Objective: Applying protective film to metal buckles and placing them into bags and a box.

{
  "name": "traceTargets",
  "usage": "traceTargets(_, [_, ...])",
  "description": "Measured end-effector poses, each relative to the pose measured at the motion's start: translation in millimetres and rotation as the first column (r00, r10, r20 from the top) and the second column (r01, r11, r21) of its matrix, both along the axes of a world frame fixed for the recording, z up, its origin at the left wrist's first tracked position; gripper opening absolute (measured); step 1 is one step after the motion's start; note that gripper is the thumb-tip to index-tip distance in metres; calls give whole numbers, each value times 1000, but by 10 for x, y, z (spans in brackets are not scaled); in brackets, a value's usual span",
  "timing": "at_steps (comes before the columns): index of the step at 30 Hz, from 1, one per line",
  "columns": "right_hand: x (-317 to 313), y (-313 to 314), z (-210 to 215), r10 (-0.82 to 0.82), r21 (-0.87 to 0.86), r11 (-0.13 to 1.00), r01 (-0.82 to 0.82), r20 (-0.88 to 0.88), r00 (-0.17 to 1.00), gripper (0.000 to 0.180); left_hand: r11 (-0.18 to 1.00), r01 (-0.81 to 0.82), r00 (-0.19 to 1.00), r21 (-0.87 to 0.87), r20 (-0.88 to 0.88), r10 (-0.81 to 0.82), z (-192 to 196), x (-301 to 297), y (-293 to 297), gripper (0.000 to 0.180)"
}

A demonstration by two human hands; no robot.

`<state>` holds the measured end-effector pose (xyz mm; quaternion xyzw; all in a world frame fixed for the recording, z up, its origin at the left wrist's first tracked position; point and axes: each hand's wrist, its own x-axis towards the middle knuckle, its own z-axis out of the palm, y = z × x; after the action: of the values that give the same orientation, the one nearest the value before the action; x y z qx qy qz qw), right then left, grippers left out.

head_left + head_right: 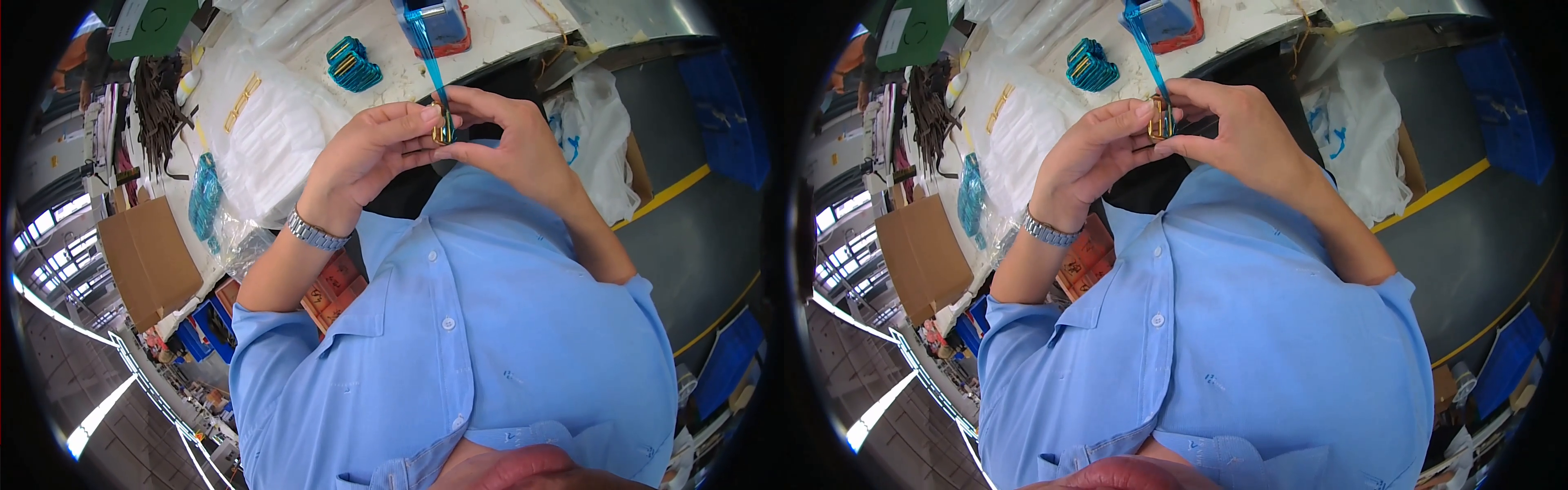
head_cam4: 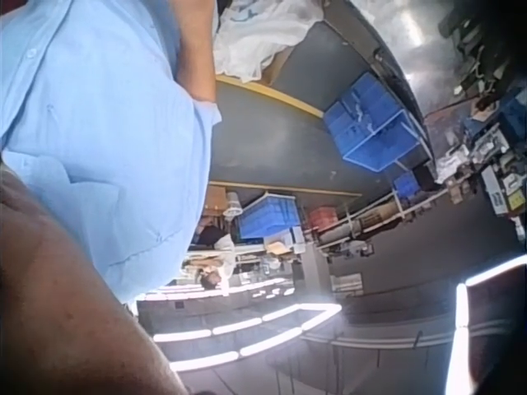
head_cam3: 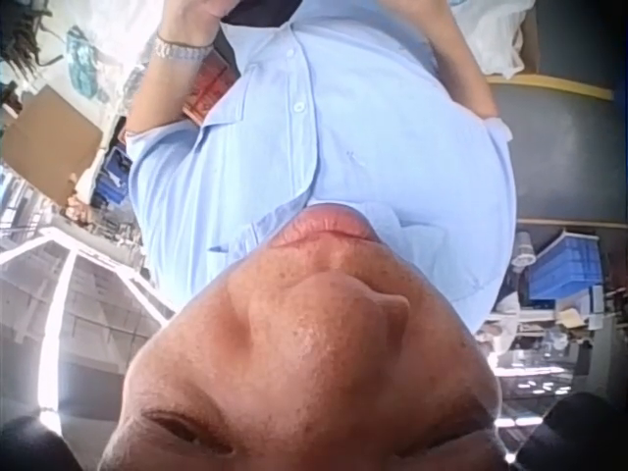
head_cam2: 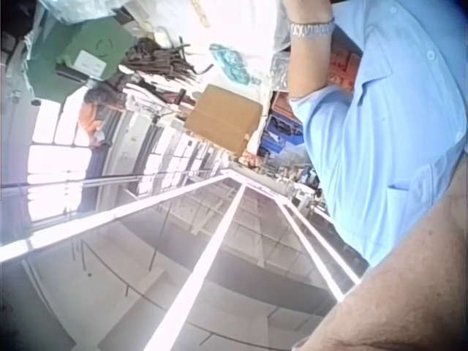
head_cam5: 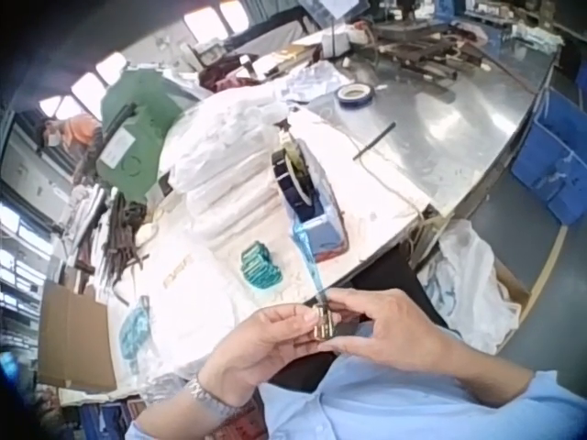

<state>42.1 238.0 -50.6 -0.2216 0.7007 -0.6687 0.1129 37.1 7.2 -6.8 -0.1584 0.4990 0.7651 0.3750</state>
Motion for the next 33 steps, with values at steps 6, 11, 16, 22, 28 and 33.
traceTargets(6, [-26,-81,-13,-36,-64,997,40,63,997,60,992,111,993,-52,56,-108,-50,-181,-81,34])
traceTargets(11, [40,-173,24,-76,-73,993,91,185,980,54,989,125,990,-82,77,-118,-22,-250,-81,37])
traceTargets(16, [51,-238,9,-132,-166,971,170,222,966,41,973,70,994,-220,-64,-86,-10,-133,-39,33])
traceTargets(22, [47,-265,30,-40,-332,924,190,412,910,35,707,-473,462,-526,-831,-310,-104,347,209,19])
traceTargets(28, [79,-300,75,-103,-272,935,226,404,909,32,617,-720,118,-316,-933,-340,-490,325,378,23])
traceTargets(33, [32,-291,17,-125,-243,942,230,383,915,32,604,-695,198,-390,-912,-360,-420,303,358,15])
